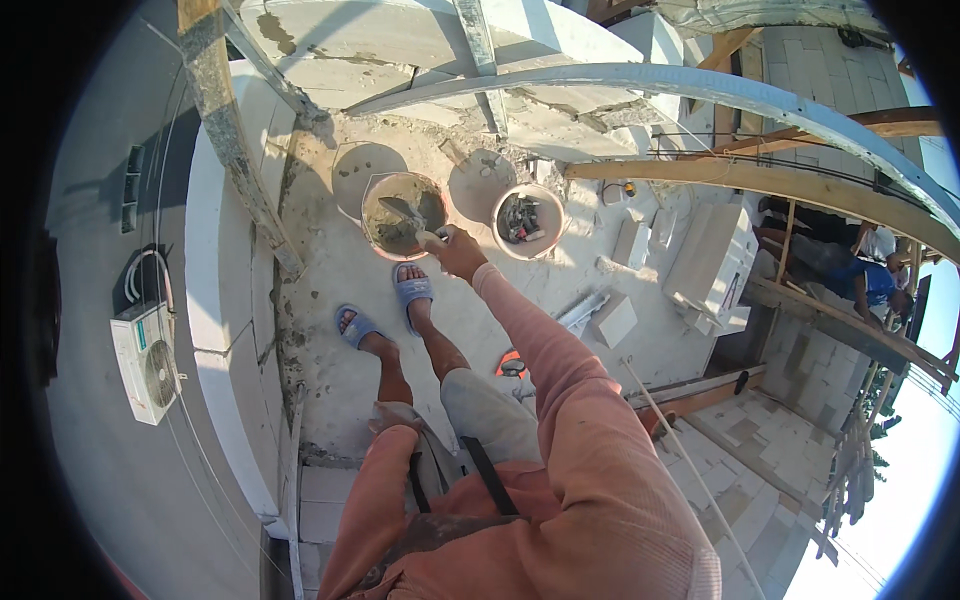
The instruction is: The person measures a white masonry block with a tape measure, marks it, and then cuts the block using a hand saw.
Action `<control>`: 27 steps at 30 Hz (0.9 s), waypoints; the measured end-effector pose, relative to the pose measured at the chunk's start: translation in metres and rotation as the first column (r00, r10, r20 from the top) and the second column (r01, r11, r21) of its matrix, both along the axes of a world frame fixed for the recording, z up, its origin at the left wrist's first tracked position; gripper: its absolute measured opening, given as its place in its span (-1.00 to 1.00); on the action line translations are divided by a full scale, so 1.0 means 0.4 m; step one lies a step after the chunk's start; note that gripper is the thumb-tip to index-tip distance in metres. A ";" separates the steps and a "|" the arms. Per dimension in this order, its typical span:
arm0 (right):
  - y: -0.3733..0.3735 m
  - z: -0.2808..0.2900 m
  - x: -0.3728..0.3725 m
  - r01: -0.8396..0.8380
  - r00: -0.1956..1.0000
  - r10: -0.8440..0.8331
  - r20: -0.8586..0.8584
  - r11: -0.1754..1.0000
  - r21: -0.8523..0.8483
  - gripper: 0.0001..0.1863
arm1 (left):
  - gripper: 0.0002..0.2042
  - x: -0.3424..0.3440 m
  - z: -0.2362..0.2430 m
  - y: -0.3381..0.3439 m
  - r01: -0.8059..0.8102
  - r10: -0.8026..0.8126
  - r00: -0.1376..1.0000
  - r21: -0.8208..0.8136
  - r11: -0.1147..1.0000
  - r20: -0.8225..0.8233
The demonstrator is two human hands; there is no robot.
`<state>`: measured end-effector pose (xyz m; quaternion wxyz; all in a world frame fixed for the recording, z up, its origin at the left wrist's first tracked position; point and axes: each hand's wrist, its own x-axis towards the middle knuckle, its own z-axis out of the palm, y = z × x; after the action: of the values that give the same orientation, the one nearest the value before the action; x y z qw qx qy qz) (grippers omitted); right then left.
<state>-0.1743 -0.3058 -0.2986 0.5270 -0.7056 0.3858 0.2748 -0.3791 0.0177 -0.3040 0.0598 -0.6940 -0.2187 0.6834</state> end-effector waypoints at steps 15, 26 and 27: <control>0.148 -0.186 -0.252 0.489 0.872 -0.484 -0.071 0.862 0.132 -0.56 | 0.33 -0.089 -0.080 0.216 0.160 -0.163 0.986 -0.109 0.981 -0.017; 0.263 -0.308 -0.312 0.467 0.874 -0.454 -0.171 0.883 0.043 -0.49 | -0.11 -0.022 -0.053 0.239 0.267 -0.161 0.937 -0.340 0.902 0.309; 0.274 -0.302 -0.366 0.400 0.897 -0.386 -0.216 0.916 0.021 -0.49 | -0.23 -0.011 -0.071 0.246 0.293 -0.122 0.909 -0.404 0.866 0.398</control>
<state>-0.3206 -0.1964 -0.4195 0.5510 -0.5632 0.5640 0.2470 -0.3836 0.1160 -0.3324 -0.0710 -0.8211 0.0176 0.5661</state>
